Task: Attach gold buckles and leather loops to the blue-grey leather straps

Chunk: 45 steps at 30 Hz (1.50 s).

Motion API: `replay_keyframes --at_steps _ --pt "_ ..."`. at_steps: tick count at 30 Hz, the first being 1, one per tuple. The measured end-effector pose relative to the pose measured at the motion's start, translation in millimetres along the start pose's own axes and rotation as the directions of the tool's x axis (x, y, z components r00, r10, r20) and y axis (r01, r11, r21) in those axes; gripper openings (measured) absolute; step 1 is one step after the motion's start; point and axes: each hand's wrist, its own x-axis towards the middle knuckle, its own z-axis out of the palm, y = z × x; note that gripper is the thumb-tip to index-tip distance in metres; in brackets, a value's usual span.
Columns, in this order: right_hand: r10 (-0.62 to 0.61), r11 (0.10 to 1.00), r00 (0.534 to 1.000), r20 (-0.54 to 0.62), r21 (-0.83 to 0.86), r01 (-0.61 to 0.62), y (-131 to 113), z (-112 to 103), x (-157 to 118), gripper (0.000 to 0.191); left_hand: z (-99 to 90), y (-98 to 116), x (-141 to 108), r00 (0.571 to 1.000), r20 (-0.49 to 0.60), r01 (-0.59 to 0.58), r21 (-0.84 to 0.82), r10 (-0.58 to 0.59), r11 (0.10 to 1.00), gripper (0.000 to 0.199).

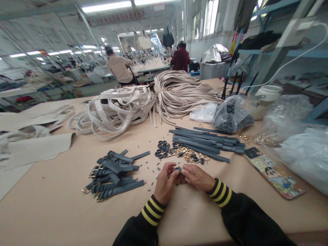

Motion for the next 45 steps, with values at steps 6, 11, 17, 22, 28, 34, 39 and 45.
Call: replay_keyframes --at_steps 6,11,17,22,28,34,39,45 --pt "0.019 0.999 0.995 -0.101 -0.048 -0.023 1 10 -1 0.017 2.2 5 -2 0.990 0.103 0.102 -0.055 -0.096 0.993 0.024" --pt "0.002 1.000 0.999 -0.049 -0.008 -0.003 -3 8 -2 0.015 5.1 6 -5 0.980 0.107 0.175 -0.085 -0.166 0.981 0.029" --pt "-0.025 1.000 1.000 -0.003 0.015 0.025 -10 -6 -2 0.007 -2.9 5 1 0.983 -0.073 0.157 -0.139 -0.168 0.978 0.032" --pt "0.043 0.991 0.999 -0.013 0.129 -0.041 -5 -14 -2 0.008 -12.1 6 8 0.992 -0.086 0.094 -0.032 -0.097 0.995 0.026" --pt "0.081 0.996 0.988 -0.130 0.046 -0.075 5 -14 1 0.009 -17.7 11 8 0.939 0.179 -0.337 0.644 0.293 0.686 0.013" --pt "0.110 0.994 0.981 -0.160 0.045 -0.104 11 -11 2 0.010 -11.1 14 9 0.870 0.440 -0.492 0.782 0.221 0.382 0.015" --pt "0.124 0.991 0.977 -0.171 0.068 -0.113 14 -8 4 0.008 -7.0 17 15 0.864 0.471 -0.503 0.826 0.179 0.254 0.016" --pt "0.166 0.980 0.973 -0.158 0.138 -0.145 12 -9 3 0.012 -12.1 17 21 0.944 0.258 -0.328 0.659 0.206 0.677 0.014"
